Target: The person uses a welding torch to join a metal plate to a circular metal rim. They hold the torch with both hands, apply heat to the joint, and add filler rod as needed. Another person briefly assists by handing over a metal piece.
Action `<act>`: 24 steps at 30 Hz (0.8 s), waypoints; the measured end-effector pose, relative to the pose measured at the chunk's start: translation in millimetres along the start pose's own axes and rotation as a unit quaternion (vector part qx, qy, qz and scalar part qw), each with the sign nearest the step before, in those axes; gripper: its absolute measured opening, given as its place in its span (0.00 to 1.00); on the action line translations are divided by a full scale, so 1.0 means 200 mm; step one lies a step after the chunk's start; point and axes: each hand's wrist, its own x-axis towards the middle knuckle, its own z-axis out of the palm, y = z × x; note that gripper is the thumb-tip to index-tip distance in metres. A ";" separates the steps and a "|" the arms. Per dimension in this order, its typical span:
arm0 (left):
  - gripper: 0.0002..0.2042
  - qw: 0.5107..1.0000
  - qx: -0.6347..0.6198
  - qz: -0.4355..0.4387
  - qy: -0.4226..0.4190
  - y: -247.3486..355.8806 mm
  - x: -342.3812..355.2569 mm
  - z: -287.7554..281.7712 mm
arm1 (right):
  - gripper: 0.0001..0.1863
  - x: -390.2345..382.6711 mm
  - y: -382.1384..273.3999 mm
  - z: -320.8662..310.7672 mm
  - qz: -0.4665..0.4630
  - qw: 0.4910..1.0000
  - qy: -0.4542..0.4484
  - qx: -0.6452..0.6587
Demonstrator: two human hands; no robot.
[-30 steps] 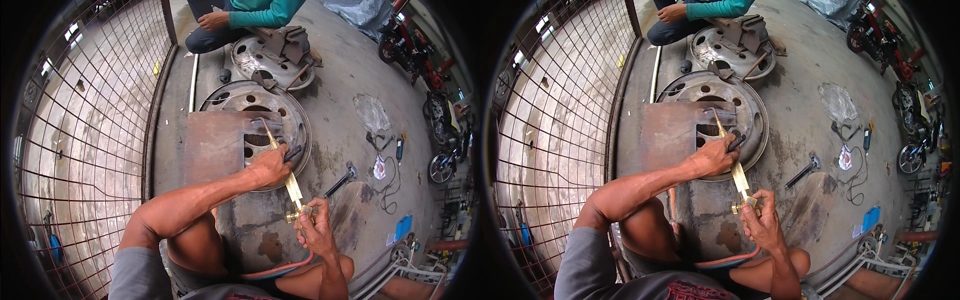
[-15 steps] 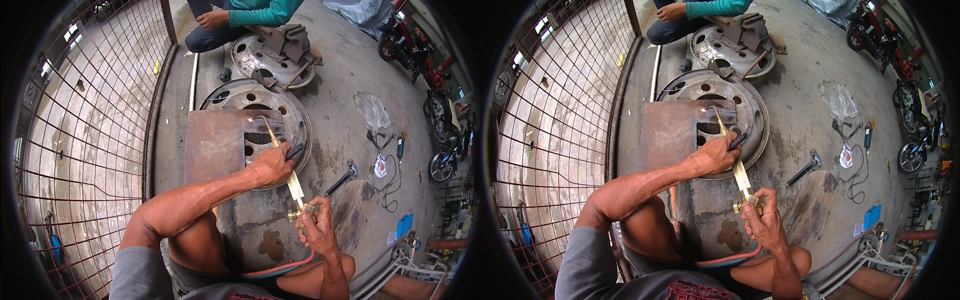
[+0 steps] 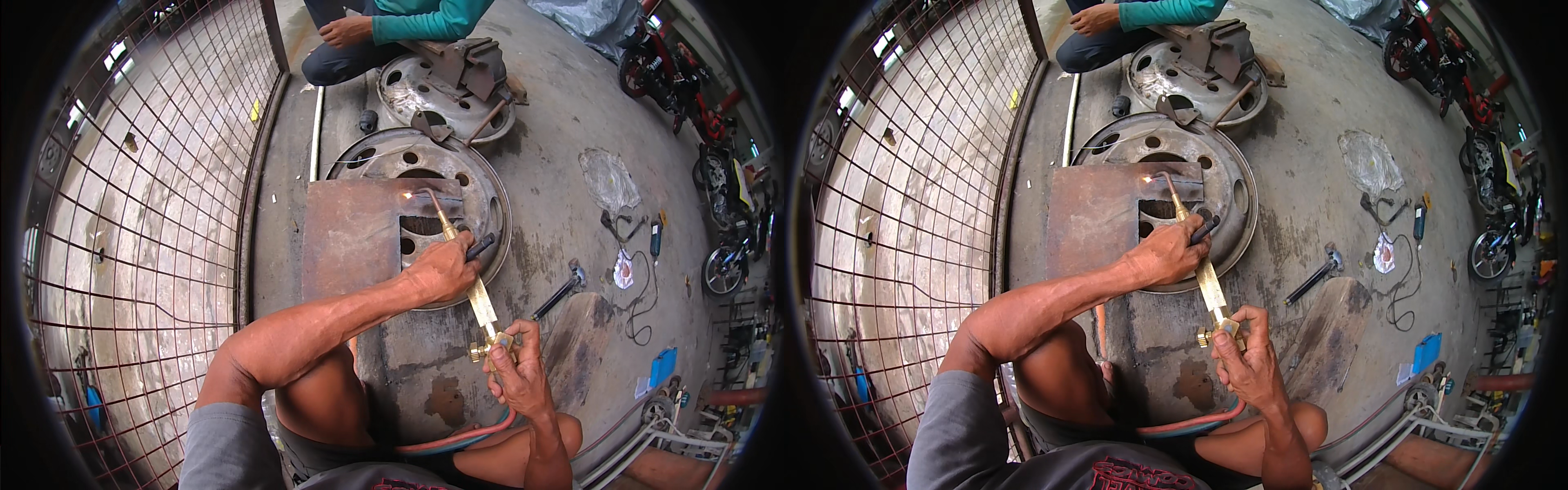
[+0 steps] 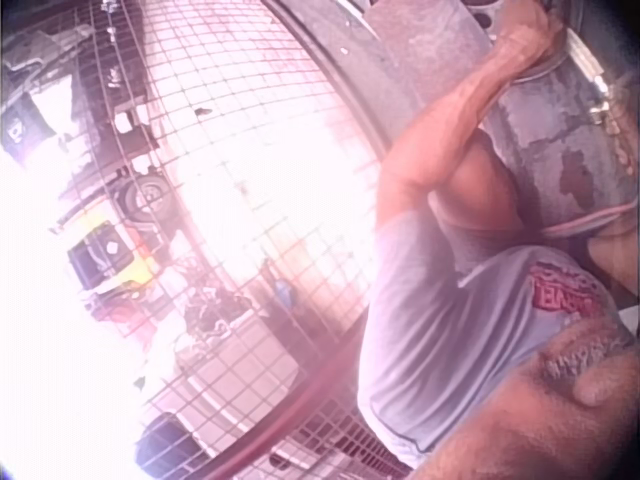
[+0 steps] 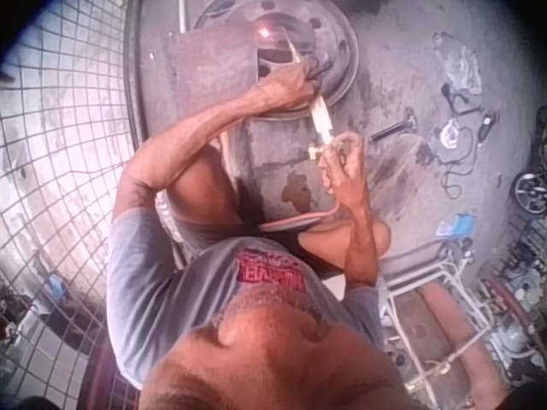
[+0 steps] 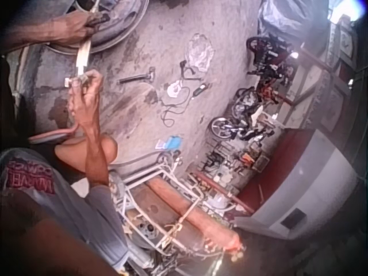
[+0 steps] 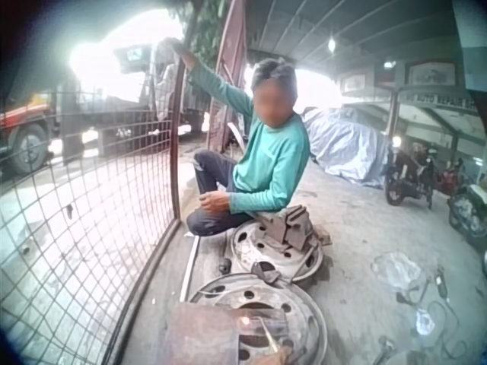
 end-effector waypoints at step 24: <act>0.15 1.000 0.007 -0.021 -0.010 0.03 0.00 -0.01 | 0.19 0.00 0.01 -0.01 -0.007 1.000 -0.003 0.002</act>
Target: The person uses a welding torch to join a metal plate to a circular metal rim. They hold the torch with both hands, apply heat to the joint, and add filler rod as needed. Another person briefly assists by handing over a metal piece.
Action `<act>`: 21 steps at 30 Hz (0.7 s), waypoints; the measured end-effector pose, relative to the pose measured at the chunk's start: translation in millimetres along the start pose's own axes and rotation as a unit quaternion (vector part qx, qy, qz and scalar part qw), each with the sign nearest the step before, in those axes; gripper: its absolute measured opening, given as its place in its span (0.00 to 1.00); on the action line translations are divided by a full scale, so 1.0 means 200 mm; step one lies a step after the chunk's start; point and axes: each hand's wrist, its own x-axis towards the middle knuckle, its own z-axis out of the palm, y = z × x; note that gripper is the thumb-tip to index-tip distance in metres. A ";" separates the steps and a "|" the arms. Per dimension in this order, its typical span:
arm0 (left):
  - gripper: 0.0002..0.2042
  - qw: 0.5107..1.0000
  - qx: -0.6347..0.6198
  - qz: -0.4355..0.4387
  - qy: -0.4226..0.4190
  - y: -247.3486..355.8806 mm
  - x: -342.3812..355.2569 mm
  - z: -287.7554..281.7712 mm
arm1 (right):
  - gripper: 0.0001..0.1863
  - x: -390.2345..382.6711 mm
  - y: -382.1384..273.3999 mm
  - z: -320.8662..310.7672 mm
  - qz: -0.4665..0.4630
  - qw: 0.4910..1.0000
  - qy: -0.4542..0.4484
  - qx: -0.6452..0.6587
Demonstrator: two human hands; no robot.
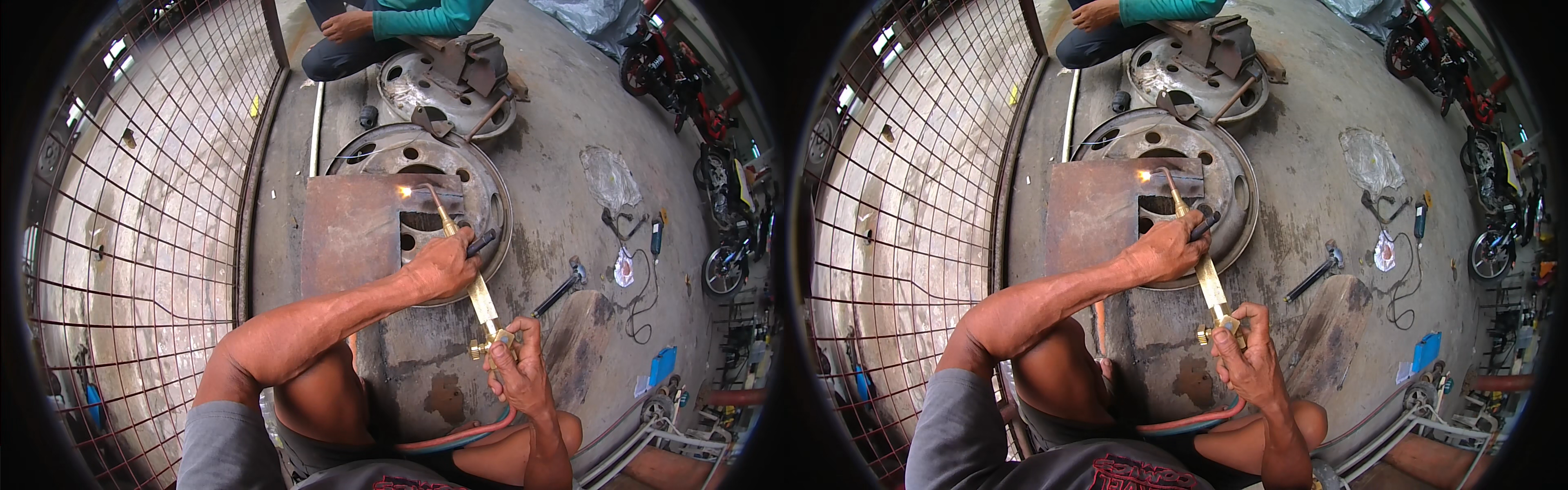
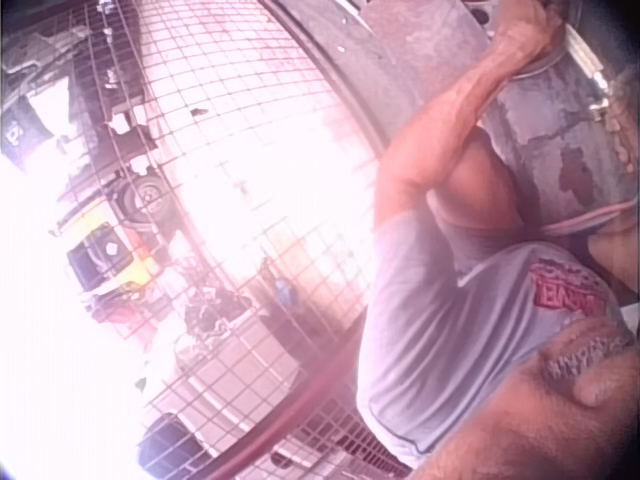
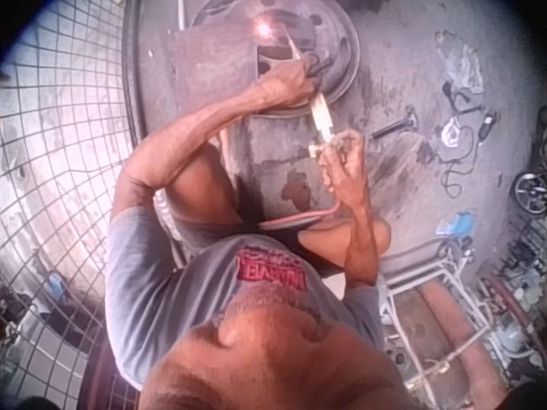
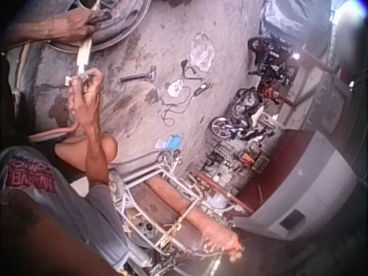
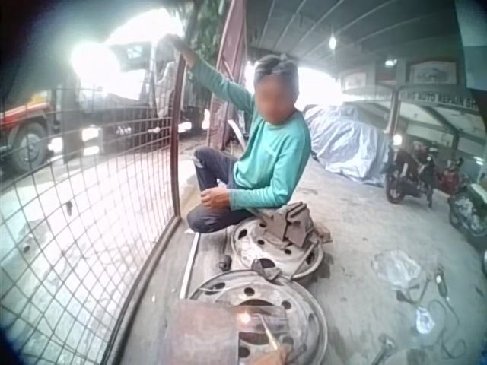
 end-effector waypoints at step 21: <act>0.15 1.000 0.000 0.005 0.004 0.00 0.00 0.00 | 0.19 0.00 0.01 0.00 0.003 1.000 -0.005 0.006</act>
